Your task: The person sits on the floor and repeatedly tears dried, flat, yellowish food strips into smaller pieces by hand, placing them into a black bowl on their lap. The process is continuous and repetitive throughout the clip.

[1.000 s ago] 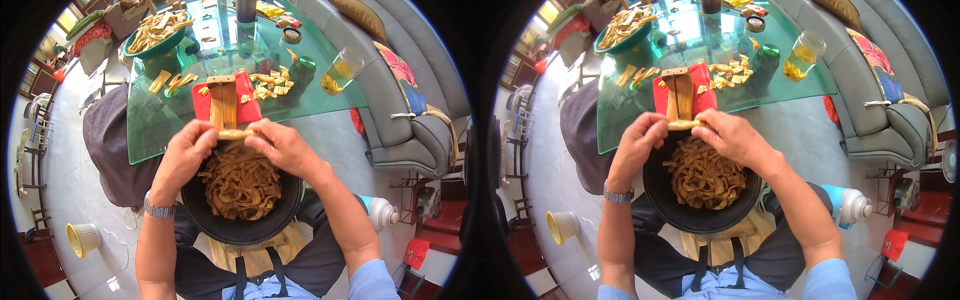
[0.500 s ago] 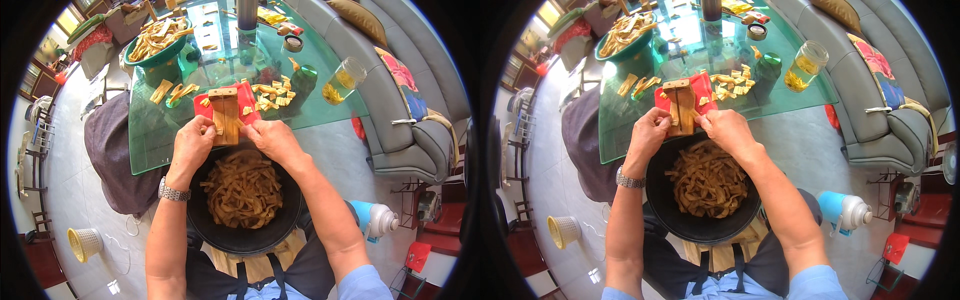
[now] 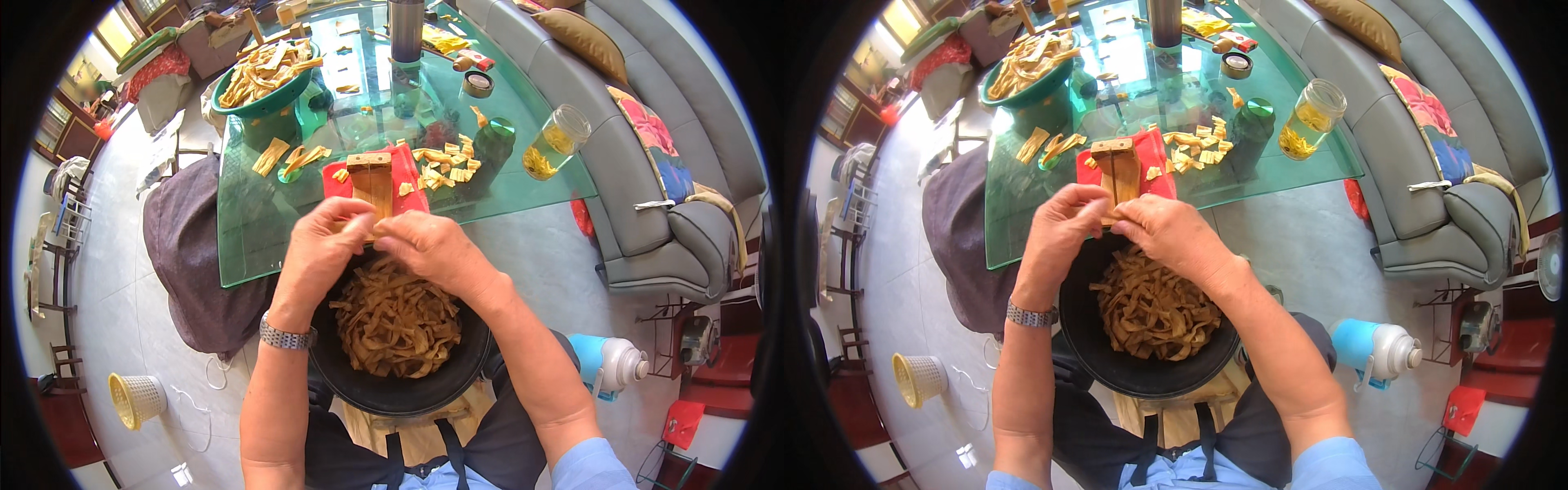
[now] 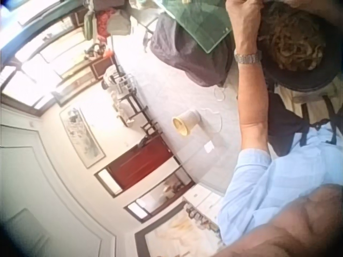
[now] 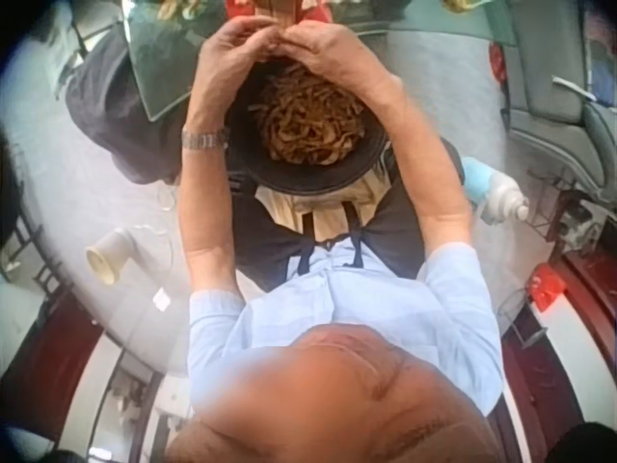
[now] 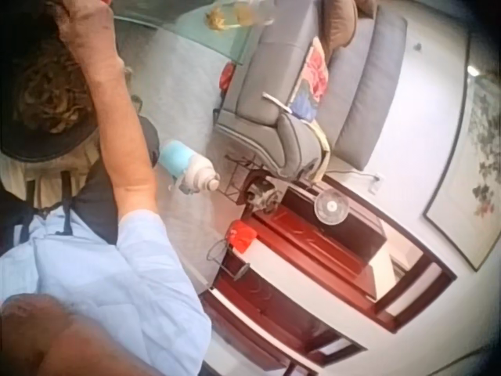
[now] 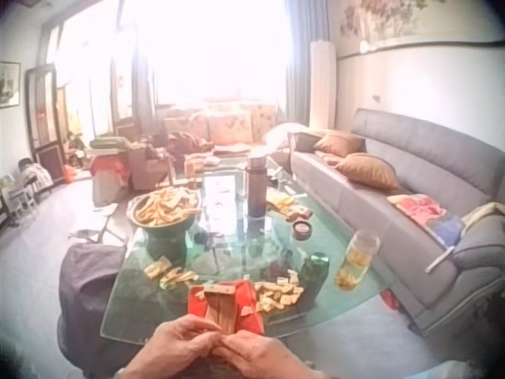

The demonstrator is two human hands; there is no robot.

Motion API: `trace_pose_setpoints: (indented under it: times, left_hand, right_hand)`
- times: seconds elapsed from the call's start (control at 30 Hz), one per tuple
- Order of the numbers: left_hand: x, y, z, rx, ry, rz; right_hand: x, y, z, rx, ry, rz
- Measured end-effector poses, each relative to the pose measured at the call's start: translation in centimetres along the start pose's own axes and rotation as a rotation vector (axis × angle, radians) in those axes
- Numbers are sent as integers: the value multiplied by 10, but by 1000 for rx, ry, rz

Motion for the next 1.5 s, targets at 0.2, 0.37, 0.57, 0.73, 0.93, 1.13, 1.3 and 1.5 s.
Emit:
trace_pose_setpoints:
  times: [0.2,0.37,0.57,0.73,0.93,1.13,1.3,1.5]
  left_hand:
    - [-21,4,-19,21,116,63]
    - [-22,-8,-34,26,136,23]
    - [-34,-25,-28,-42,255,-492]
    - [-18,-12,2,-72,108,-327]
    - [-19,-6,20,-20,49,-321]
    - [-12,-1,27,-28,2,-276]
    - [-23,-3,28,-26,19,-297]
    - [-21,-2,35,-62,-63,-469]
  right_hand:
    - [-11,21,-12,6,93,140]
    - [-8,34,-17,-6,174,242]
    - [-1,50,-8,153,6,300]
    - [6,31,2,149,-133,-24]
    - [19,33,33,599,-436,-368]
    - [61,67,63,350,-639,302]
    - [115,102,72,432,-749,495]
    - [148,128,98,522,-934,455]
Point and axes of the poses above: each hand's wrist, its own z-axis away from the middle knuckle, its own x-axis out of the palm, y = z × x, the point moved 8 cm from there along -z, towards the middle knuckle, and after that the axes turned 2 degrees about -x, right-handed, at the moved point
